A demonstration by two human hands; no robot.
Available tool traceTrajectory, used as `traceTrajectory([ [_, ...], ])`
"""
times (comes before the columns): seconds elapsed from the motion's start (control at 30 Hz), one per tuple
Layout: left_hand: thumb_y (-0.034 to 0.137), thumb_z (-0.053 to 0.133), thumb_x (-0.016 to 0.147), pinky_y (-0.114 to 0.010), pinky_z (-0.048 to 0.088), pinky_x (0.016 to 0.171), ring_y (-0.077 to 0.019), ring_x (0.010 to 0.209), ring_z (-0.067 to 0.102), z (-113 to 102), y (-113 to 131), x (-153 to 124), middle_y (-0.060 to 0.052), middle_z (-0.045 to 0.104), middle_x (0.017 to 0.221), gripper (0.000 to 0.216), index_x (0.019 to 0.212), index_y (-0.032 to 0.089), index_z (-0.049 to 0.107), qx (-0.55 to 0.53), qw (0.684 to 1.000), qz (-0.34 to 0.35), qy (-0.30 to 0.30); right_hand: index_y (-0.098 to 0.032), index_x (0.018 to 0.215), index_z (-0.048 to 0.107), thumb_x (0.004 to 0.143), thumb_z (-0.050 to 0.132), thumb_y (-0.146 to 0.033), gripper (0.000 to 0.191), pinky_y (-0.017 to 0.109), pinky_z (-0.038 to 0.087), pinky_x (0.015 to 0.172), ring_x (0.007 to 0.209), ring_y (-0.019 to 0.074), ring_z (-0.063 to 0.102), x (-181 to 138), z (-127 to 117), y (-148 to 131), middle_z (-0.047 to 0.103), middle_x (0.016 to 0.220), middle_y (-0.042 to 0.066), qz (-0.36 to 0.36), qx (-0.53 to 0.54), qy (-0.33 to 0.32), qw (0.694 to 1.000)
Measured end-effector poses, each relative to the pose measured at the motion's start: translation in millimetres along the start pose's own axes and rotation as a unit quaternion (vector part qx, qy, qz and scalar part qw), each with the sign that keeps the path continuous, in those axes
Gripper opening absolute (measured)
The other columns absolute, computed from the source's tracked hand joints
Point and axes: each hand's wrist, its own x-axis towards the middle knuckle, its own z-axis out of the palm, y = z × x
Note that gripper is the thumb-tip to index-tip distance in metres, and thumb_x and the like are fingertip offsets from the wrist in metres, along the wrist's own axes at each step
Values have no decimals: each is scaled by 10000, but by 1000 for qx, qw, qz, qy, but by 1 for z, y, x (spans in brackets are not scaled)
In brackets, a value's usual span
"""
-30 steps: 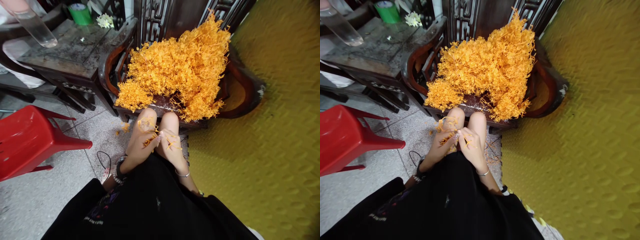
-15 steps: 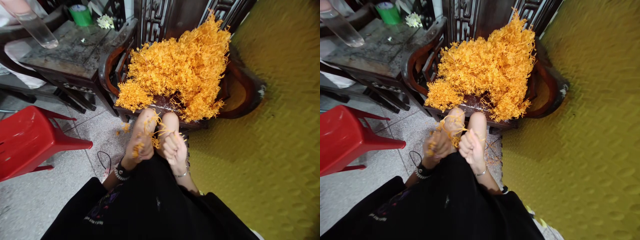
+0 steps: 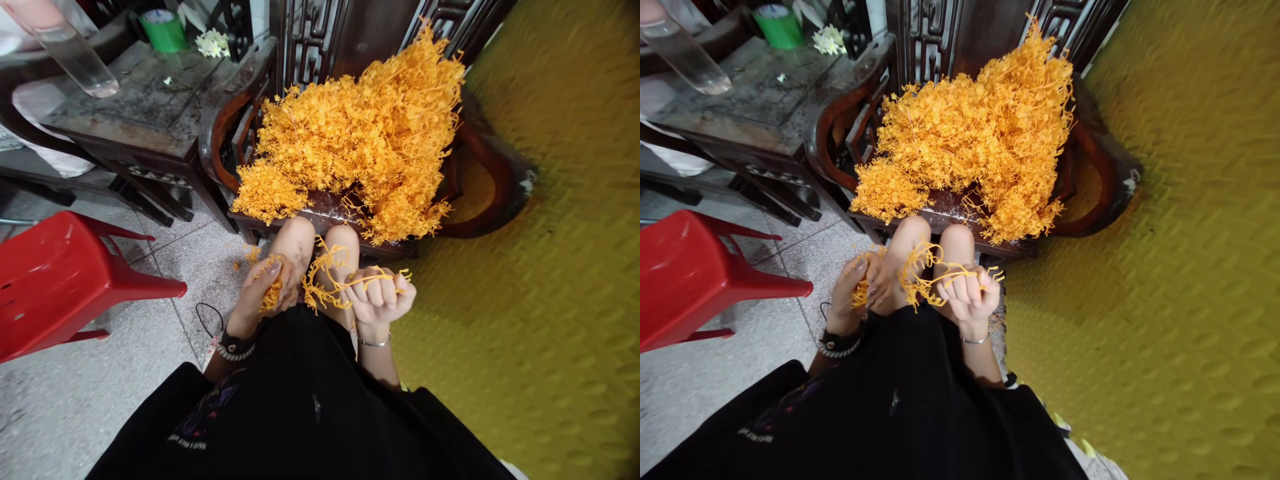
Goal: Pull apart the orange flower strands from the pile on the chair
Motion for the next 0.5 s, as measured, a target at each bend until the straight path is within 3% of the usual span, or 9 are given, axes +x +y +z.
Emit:
traceTrajectory([
  [0.1, 534, 503, 873, -232, 326, 393, -85, 397, 396, -2, -2, 1, 30, 395, 490, 467, 567, 190, 423, 65, 996, -30, -45, -242, 370, 145, 858, 390, -652, 683, 279, 231, 342, 315, 110, 60, 0, 1, -2, -13, 300, -76, 6, -2, 19, 1000],
  [0.2, 510, 417, 926, -252, 309, 456, -96, 453, 395, -8, -7, 5, 19, 394, 506, 498, 548, 187, 405, 175, 983, 52, -24, -235, 423, 139, 919, 311, -623, 653, 273, 193, 338, 330, 115, 32, 0, 5, -6, -27, 337, -79, 7, 43, 48, 998],
  [0.33, 595, 504, 853, -272, 323, 561, -110, 540, 393, -15, -11, 15, 20, 426, 567, 492, 595, 178, 471, 350, 922, 160, -40, -222, 497, 137, 957, 322, -550, 594, 266, 123, 345, 358, 117, -14, 3, 8, -8, -6, 398, -80, -1, 88, 85, 993],
  [0.4, 634, 573, 785, -273, 338, 594, -120, 577, 406, -17, -12, 20, 17, 456, 597, 487, 631, 177, 506, 402, 898, 149, -97, -222, 521, 153, 960, 338, -544, 575, 272, 114, 358, 377, 121, -28, 6, 8, -8, 19, 417, -80, -14, 96, 98, 990],
  [0.5, 621, 606, 760, -264, 358, 591, -127, 594, 430, -14, -17, 25, 14, 502, 634, 450, 723, 175, 553, 400, 894, 73, -188, -227, 537, 187, 966, 373, -511, 547, 290, 122, 382, 403, 129, -35, 12, 8, -7, 57, 431, -81, -40, 102, 94, 989],
])
